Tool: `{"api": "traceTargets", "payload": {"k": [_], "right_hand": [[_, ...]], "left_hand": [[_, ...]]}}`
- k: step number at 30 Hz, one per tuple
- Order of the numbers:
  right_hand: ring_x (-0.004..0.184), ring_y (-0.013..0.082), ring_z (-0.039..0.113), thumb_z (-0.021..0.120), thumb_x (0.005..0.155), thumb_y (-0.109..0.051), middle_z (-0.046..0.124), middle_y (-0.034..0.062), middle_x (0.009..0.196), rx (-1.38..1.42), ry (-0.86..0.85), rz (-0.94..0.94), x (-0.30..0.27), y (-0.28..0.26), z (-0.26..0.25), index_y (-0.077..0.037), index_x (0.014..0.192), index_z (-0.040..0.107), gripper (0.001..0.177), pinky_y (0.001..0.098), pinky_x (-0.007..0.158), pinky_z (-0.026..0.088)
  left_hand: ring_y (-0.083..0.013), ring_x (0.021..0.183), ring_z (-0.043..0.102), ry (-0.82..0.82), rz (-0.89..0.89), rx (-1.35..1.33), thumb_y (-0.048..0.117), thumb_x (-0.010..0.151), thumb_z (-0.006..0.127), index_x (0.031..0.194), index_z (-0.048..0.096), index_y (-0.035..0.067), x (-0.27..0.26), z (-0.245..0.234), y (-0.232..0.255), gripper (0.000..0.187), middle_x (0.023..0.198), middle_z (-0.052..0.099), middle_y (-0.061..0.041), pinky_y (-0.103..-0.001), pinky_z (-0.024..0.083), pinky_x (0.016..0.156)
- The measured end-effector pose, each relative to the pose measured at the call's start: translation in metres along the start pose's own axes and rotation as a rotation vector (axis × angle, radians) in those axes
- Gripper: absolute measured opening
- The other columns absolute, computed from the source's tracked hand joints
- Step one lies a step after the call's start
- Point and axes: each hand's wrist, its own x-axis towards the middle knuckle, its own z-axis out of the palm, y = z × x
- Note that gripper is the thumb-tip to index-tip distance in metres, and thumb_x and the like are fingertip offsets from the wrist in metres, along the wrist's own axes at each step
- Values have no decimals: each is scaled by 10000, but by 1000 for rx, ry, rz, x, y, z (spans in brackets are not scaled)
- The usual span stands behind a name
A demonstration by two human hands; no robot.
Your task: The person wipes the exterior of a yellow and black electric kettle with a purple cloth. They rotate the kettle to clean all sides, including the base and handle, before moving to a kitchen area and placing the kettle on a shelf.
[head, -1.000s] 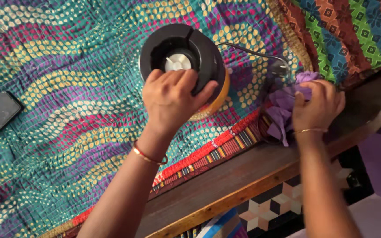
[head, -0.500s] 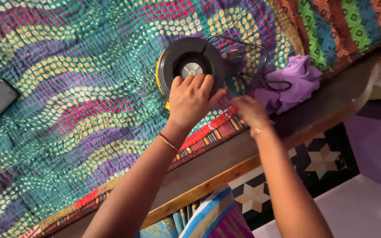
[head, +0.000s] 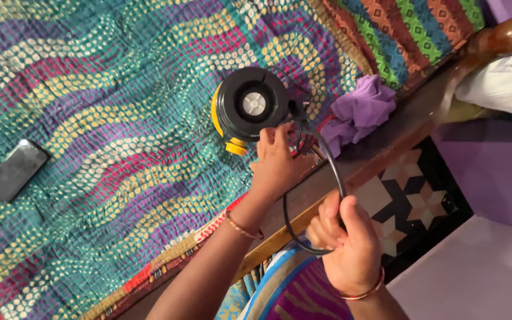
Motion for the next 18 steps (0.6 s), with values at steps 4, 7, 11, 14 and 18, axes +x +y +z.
{"api": "traceTargets", "payload": {"k": [4,7,11,14,18], "right_hand": [[550,74,263,510,1095,-408,317,-59,634,-169,-125,-100,-13,6,-26,-64,867,537,413,287,563,239],[660,85,368,518,1152,-373,409,-46,687,-413,-101,-141,-10,20,-63,-82,824,530,439,289,635,306],[883,134,666,524,975,-351,721,9,959,-975,101,184,21,31,-112,-85,1169,693,370,268,765,481],[953,194,663,545,996,-342,696,74,996,-1674,36,-131,37,24,-124,-81,1440,599,517,298,814,489],[1048,148,661,506,1067,-382,653,13,1257,-1188,247,-376,53,23,-97,-71,1352,621,438,299,860,518]], "left_hand": [[-370,1180,541,208,79,100,62,668,834,1272,544,168,6,-7,-11,678,1238,485,-195,-481,539,921],[-292,897,640,80,-53,-404,-25,698,786,1285,469,145,15,-15,-20,688,1110,605,-175,-393,567,683],[-133,758,689,-106,-37,-879,-87,760,705,1373,367,143,22,-56,-23,736,1142,669,-78,-274,603,565],[-173,693,682,-349,-43,-798,-65,870,608,1367,486,97,23,-88,-17,536,1176,734,-75,-296,544,550],[-179,905,784,-348,325,-341,-74,820,664,1201,656,44,3,-97,1,399,1117,775,-95,-300,628,730]]}}
